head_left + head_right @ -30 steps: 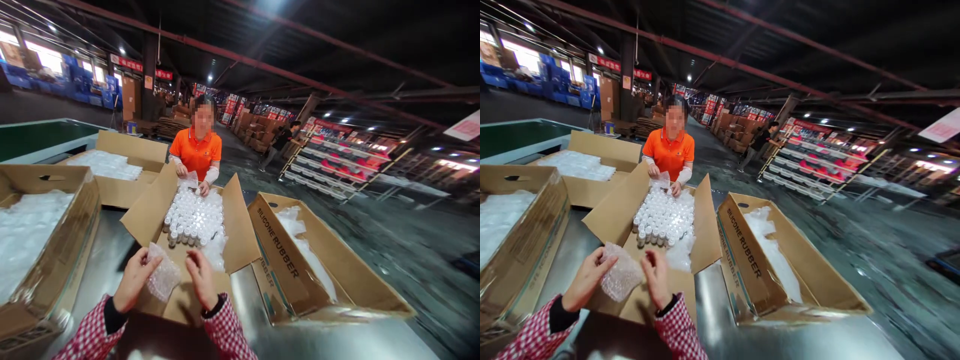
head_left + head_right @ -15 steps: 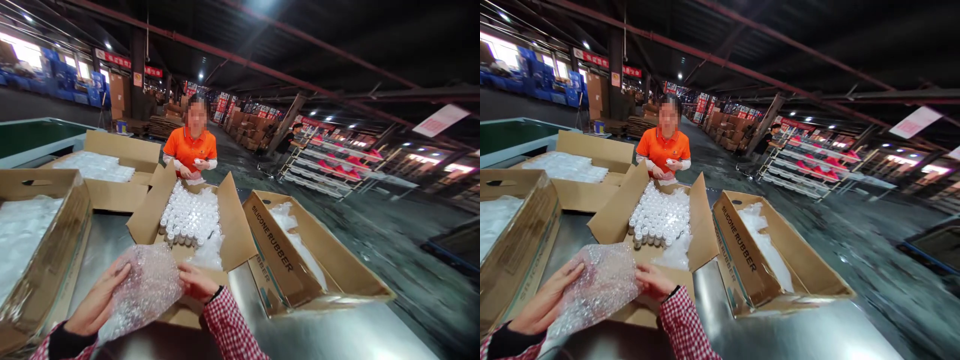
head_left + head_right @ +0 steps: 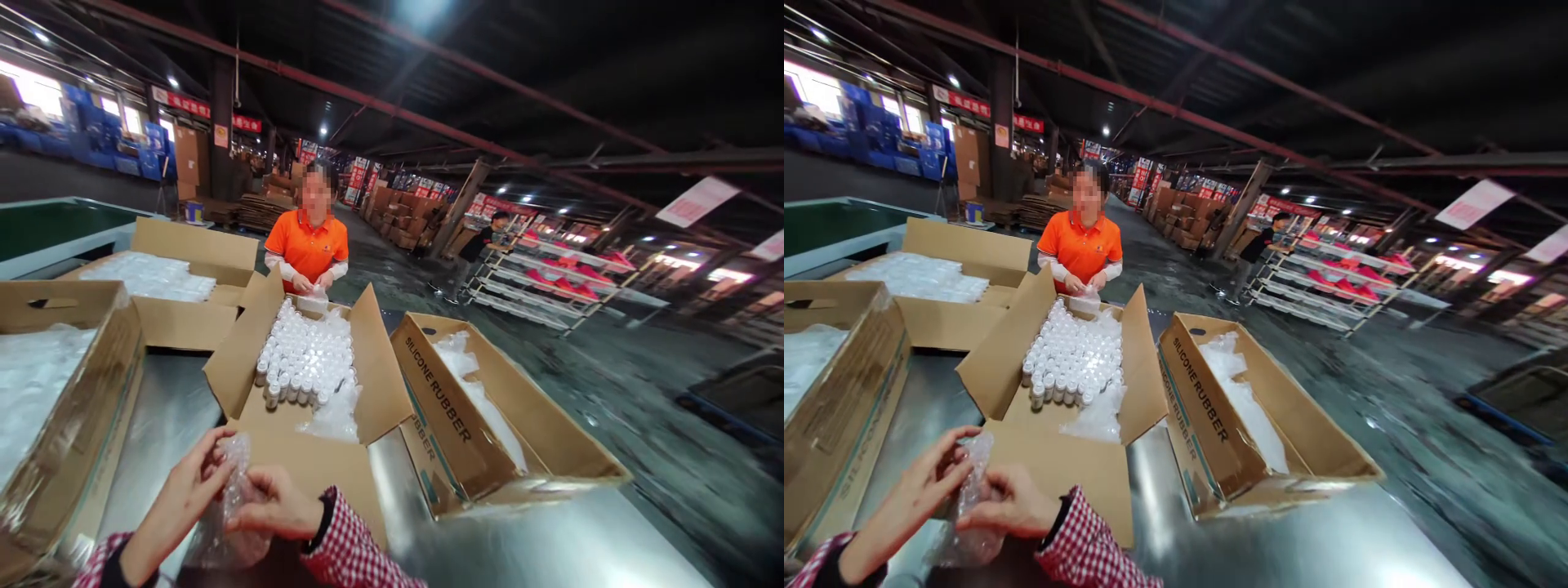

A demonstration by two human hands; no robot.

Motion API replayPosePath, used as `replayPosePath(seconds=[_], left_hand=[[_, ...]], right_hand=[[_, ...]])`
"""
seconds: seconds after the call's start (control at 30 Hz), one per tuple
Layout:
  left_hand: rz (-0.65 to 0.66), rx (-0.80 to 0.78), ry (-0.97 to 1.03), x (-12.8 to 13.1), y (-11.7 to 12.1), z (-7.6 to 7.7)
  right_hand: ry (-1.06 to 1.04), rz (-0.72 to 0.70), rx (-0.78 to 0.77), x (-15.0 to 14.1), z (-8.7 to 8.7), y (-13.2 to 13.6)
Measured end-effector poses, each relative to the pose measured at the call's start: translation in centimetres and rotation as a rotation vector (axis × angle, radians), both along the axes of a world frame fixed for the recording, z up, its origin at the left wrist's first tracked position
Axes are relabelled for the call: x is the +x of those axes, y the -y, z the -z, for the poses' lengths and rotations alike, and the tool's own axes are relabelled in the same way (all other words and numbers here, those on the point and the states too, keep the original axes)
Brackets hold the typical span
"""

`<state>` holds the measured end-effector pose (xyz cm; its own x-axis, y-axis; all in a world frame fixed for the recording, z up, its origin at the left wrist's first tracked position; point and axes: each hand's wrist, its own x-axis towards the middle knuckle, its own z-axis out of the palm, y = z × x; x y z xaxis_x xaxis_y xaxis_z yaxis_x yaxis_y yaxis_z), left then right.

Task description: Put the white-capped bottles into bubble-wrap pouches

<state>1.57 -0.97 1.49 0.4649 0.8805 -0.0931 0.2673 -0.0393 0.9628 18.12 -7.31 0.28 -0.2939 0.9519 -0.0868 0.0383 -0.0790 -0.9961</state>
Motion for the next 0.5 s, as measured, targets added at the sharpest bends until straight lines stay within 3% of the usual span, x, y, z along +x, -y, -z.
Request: replayPosePath(seconds=[0.2, 0.37, 0.43, 0.5], left_hand=[[-0.108, 0.010, 0.089, -0.4, 0.0, -0.7], [-0.180, 0.302, -0.124, -1.4, 0.9, 0.6], [-0.087, 0.372, -0.153, -1.6, 0.9, 1.6], [0.033, 0.330, -0.137, -1.7, 0.5, 2.9]], right_hand=[[-0.065, 0.013, -0.046, 0.1, 1.3, -0.6], [-0.089, 0.165, -0.022, 1.3, 1.3, -2.0], [-0.100, 0.246, -0.056, 1.6, 1.2, -2.7], [-0.078, 0.298, -0.055, 1.8, 1.3, -3.4]])
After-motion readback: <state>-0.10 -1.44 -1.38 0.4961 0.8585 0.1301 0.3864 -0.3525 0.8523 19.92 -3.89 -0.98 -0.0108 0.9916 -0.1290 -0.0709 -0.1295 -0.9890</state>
